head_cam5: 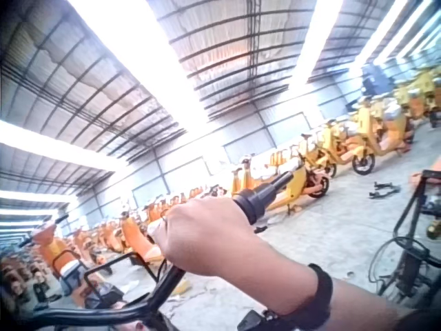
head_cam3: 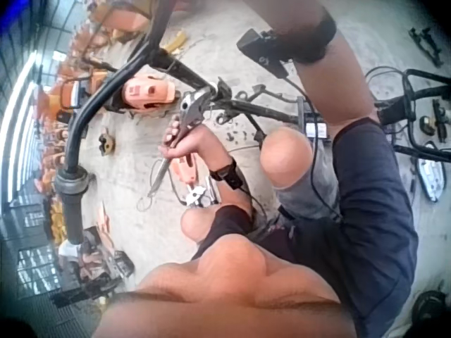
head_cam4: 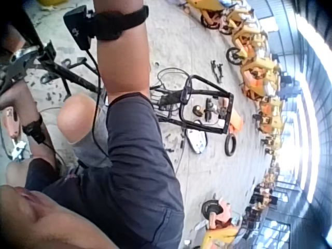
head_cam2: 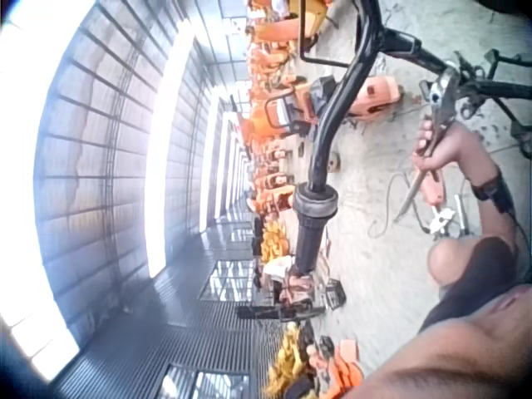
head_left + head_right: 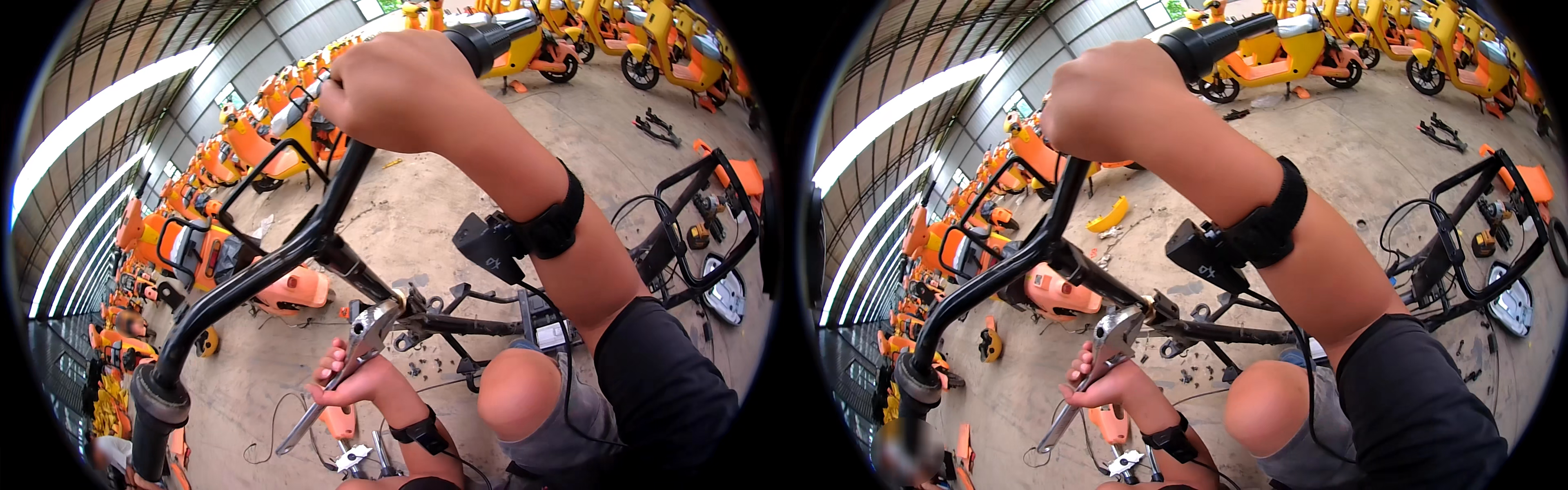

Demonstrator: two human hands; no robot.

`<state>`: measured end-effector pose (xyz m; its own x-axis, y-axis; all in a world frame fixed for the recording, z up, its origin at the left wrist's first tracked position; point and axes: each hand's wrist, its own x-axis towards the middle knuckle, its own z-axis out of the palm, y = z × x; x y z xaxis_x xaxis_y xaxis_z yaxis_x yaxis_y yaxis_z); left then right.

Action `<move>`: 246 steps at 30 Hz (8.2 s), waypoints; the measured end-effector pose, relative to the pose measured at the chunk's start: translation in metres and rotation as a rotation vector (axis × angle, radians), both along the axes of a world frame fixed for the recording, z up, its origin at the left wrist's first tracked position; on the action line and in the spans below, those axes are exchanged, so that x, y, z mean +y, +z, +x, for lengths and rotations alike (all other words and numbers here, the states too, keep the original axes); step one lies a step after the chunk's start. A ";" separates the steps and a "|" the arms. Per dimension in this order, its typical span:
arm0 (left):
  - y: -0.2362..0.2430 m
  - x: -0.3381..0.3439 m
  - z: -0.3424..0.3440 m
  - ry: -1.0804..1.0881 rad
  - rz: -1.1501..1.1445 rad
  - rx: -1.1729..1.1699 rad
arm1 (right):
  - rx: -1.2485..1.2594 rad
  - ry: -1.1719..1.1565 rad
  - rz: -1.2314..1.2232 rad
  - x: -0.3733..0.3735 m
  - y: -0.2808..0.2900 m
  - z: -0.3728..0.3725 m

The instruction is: The person uses an adjustable wrench to loosen or tighten bolts on the handle bar and front fork assembly of a motorcycle frame.

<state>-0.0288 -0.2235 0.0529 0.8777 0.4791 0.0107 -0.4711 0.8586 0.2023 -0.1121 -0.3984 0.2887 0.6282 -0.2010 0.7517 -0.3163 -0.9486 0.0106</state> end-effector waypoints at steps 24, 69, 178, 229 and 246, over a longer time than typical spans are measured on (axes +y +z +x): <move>0.007 0.003 0.002 -0.079 0.247 -0.313 | -0.062 -0.438 -0.159 0.026 -0.010 0.014; 0.016 0.084 0.022 -0.452 -0.066 -1.077 | -0.334 0.275 -0.208 -0.015 -0.021 -0.018; 0.002 0.085 0.047 -0.132 -0.217 -0.520 | -0.168 0.189 0.128 -0.002 -0.007 -0.008; 0.028 0.072 -0.008 -0.150 0.104 -0.980 | -0.275 0.148 0.036 -0.059 -0.020 0.017; 0.087 0.059 -0.044 -0.237 0.535 -0.889 | -0.304 0.107 0.086 -0.031 -0.017 0.019</move>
